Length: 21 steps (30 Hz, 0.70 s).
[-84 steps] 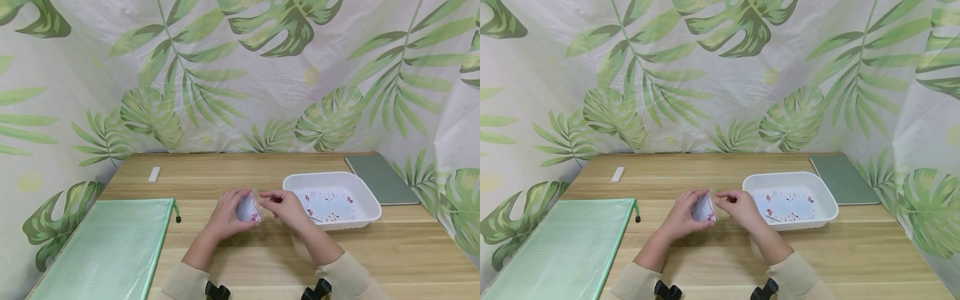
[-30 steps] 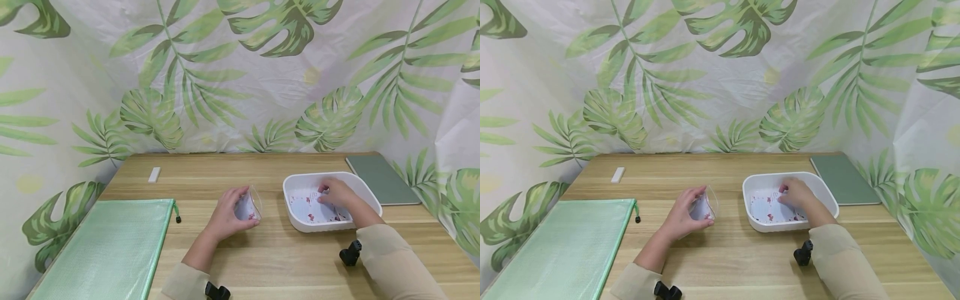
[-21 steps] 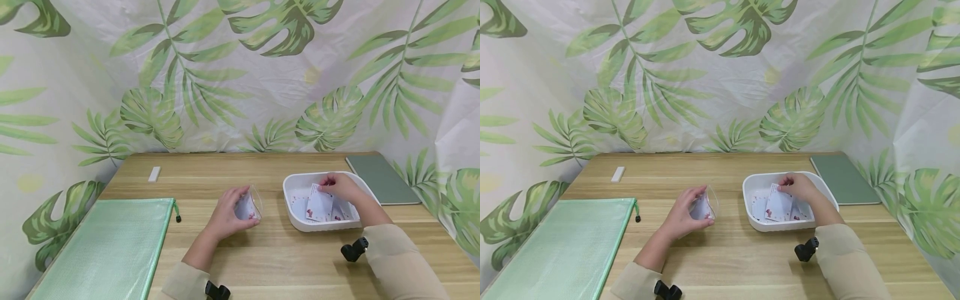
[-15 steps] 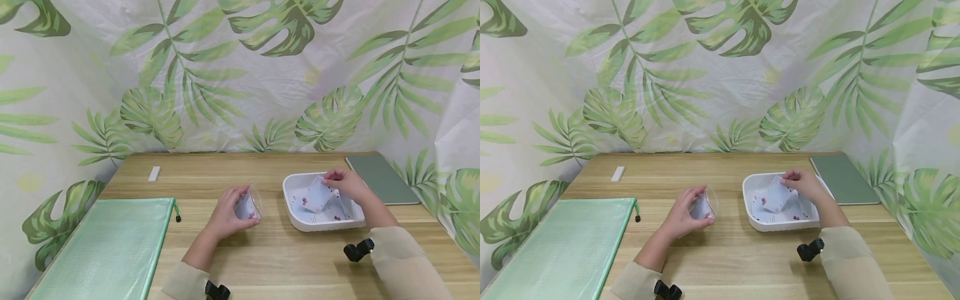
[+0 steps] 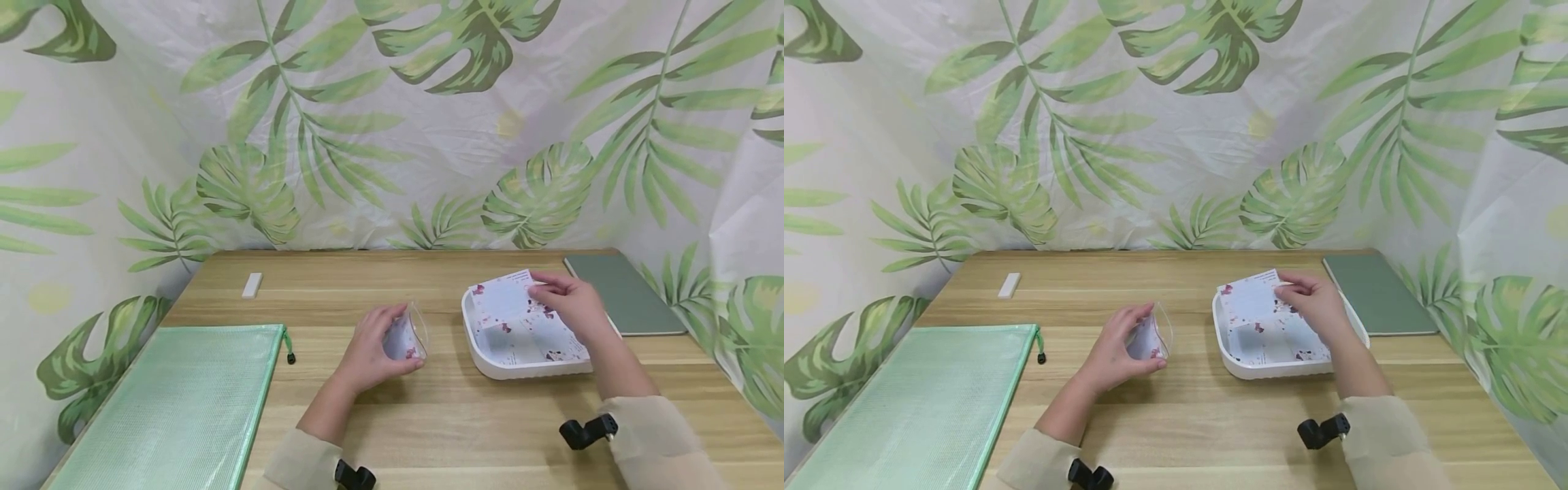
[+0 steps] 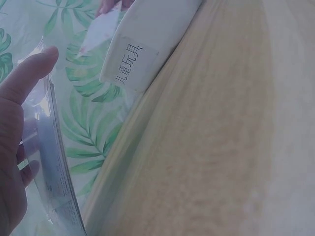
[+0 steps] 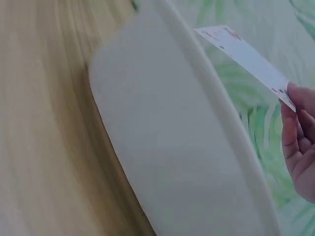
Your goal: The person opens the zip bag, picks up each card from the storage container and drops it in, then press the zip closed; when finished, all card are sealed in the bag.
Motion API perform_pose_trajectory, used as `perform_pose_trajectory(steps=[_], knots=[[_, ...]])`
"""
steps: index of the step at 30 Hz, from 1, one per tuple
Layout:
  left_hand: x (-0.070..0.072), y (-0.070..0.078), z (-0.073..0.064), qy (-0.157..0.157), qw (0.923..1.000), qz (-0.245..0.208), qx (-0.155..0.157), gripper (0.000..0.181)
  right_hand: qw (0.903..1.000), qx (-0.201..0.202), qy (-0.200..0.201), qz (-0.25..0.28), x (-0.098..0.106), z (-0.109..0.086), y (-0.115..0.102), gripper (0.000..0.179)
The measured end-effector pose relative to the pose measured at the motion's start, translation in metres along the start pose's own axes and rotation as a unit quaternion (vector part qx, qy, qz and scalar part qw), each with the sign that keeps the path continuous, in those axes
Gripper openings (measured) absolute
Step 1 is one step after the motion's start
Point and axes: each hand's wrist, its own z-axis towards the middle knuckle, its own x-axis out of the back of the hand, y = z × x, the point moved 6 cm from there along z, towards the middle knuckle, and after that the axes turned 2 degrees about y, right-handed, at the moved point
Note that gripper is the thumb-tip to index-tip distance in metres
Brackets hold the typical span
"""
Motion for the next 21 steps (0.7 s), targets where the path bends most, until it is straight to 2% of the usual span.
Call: perform_pose_trajectory(steps=[4, 12, 16, 21], knots=[[-0.001, 0.001, 0.000, -0.003, 1.0000, 0.006, -0.001, 0.091, 0.9982, 0.010, 0.023, 0.055, -0.017, -0.014, -0.014, 0.053], [-0.004, 0.001, 0.000, -0.016, 0.9996, 0.023, -0.001, 0.091, 0.9914, -0.023, 0.064, 0.112, -0.056, -0.038, -0.030, 0.042], [-0.004, 0.001, 0.000, -0.013, 0.9996, 0.026, -0.002, 0.091, 0.9910, -0.027, 0.072, 0.109, -0.070, -0.045, -0.033, 0.039], [-0.003, 0.000, 0.000, -0.012, 0.9995, 0.029, -0.001, 0.092, 0.9937, -0.031, 0.064, 0.087, -0.080, -0.050, -0.035, 0.037]])
